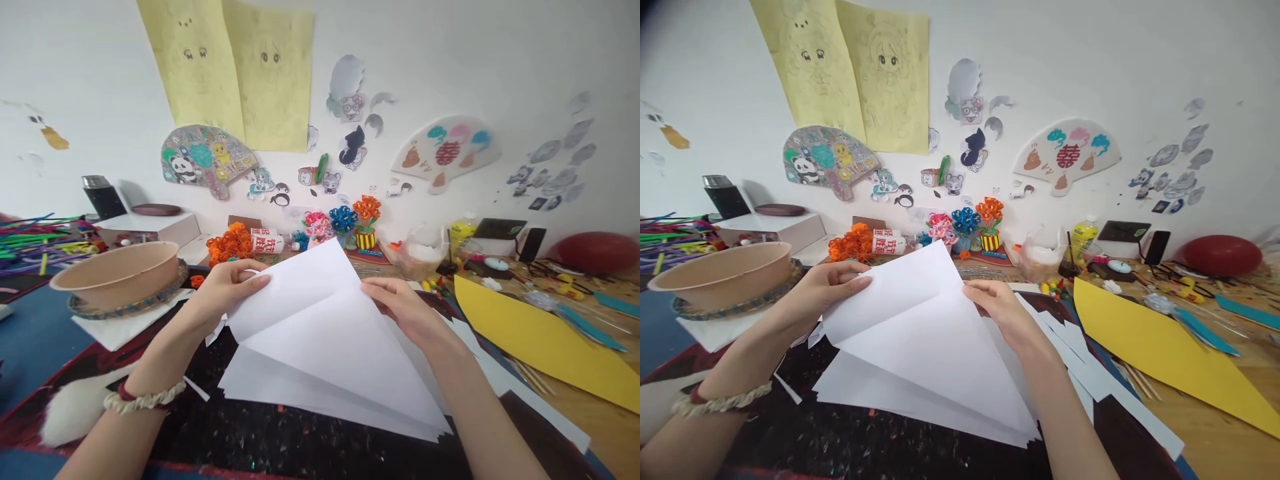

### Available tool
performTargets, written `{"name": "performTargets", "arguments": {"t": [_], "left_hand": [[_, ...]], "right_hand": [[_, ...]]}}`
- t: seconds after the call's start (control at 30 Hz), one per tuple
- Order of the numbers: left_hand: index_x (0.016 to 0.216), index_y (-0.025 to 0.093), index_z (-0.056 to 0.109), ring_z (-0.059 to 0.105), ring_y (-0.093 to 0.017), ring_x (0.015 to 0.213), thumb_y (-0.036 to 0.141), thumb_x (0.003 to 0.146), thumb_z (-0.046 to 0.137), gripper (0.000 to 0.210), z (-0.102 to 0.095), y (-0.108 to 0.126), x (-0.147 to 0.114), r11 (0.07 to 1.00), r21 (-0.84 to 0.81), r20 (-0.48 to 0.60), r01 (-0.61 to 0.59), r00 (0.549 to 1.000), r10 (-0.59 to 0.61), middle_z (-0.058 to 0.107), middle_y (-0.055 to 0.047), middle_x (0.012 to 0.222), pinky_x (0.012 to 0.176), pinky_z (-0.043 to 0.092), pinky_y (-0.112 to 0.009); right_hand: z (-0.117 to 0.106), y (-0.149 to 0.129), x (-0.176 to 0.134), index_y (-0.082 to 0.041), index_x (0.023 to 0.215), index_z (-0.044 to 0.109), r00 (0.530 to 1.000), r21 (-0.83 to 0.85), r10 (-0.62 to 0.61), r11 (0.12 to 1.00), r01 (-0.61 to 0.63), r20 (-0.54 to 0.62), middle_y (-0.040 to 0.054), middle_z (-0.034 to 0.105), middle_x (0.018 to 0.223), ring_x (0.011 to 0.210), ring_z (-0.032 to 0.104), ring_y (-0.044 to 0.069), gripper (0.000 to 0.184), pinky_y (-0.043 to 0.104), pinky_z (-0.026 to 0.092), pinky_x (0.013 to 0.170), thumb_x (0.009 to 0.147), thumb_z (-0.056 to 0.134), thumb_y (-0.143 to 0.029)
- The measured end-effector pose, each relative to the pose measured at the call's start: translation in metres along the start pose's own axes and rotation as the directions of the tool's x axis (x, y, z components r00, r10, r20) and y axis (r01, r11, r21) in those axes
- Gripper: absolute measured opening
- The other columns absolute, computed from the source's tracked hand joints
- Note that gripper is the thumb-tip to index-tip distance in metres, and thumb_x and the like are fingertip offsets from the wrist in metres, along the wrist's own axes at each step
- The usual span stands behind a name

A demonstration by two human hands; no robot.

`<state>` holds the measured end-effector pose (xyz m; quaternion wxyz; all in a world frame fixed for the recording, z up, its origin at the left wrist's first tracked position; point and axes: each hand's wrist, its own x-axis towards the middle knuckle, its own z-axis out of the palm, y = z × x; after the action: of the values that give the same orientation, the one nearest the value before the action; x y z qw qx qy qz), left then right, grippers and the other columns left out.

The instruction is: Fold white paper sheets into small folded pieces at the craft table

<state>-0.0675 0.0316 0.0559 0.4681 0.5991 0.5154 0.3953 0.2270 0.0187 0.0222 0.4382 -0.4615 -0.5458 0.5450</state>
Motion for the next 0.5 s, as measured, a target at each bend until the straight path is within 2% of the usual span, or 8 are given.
{"name": "performTargets", "arguments": {"t": [0.17, 0.3, 0.4, 0.5], "left_hand": [[0.089, 0.017, 0.063, 0.06, -0.013, 0.059, 0.043, 0.069, 0.073, 0.035, -0.006, -0.004, 0.002, 0.995, -0.103, 0.027, -0.011, 1.0, 0.014, 0.068, -0.003, 0.075, 0.048, 0.041, -0.019], [0.09, 0.017, 0.062, 0.058, -0.012, 0.058, 0.043, 0.07, 0.072, 0.034, -0.01, -0.005, 0.003, 0.994, -0.11, 0.017, -0.016, 1.0, 0.018, 0.067, -0.003, 0.075, 0.048, 0.039, -0.018], [0.098, 0.016, 0.061, 0.061, -0.015, 0.068, 0.042, 0.072, 0.069, 0.037, -0.012, -0.004, 0.002, 0.995, -0.074, -0.015, -0.068, 0.998, 0.067, 0.068, -0.006, 0.084, 0.055, 0.044, -0.021], [0.111, 0.017, 0.06, 0.063, -0.02, 0.087, 0.038, 0.075, 0.067, 0.042, -0.013, -0.006, 0.001, 0.983, -0.096, 0.01, -0.153, 0.988, 0.155, 0.068, -0.01, 0.103, 0.074, 0.05, -0.029]], "right_hand": [[0.007, -0.003, -0.005, -0.014, 0.104, 0.07, 0.988, 0.087, 0.052, 0.994, -0.065, 0.142, 0.0086, 0.071, 0.086, 0.071, 0.064, 0.017, 0.039, 0.024, 0.048, 0.06, 0.075, 0.072, -0.041], [0.014, -0.005, -0.008, -0.014, 0.103, 0.07, 0.981, 0.115, 0.041, 0.991, -0.063, 0.189, 0.0093, 0.072, 0.088, 0.072, 0.066, 0.018, 0.041, 0.025, 0.05, 0.062, 0.073, 0.074, -0.041], [0.014, -0.004, -0.008, -0.013, 0.099, 0.07, 0.991, 0.138, 0.034, 0.989, -0.052, 0.129, 0.0092, 0.072, 0.083, 0.067, 0.066, 0.019, 0.042, 0.027, 0.051, 0.06, 0.071, 0.075, -0.043], [0.011, -0.003, -0.004, -0.014, 0.098, 0.07, 1.0, 0.185, 0.0, 0.983, -0.001, 0.005, 0.0094, 0.072, 0.083, 0.067, 0.067, 0.02, 0.043, 0.028, 0.051, 0.06, 0.068, 0.077, -0.044]]}}
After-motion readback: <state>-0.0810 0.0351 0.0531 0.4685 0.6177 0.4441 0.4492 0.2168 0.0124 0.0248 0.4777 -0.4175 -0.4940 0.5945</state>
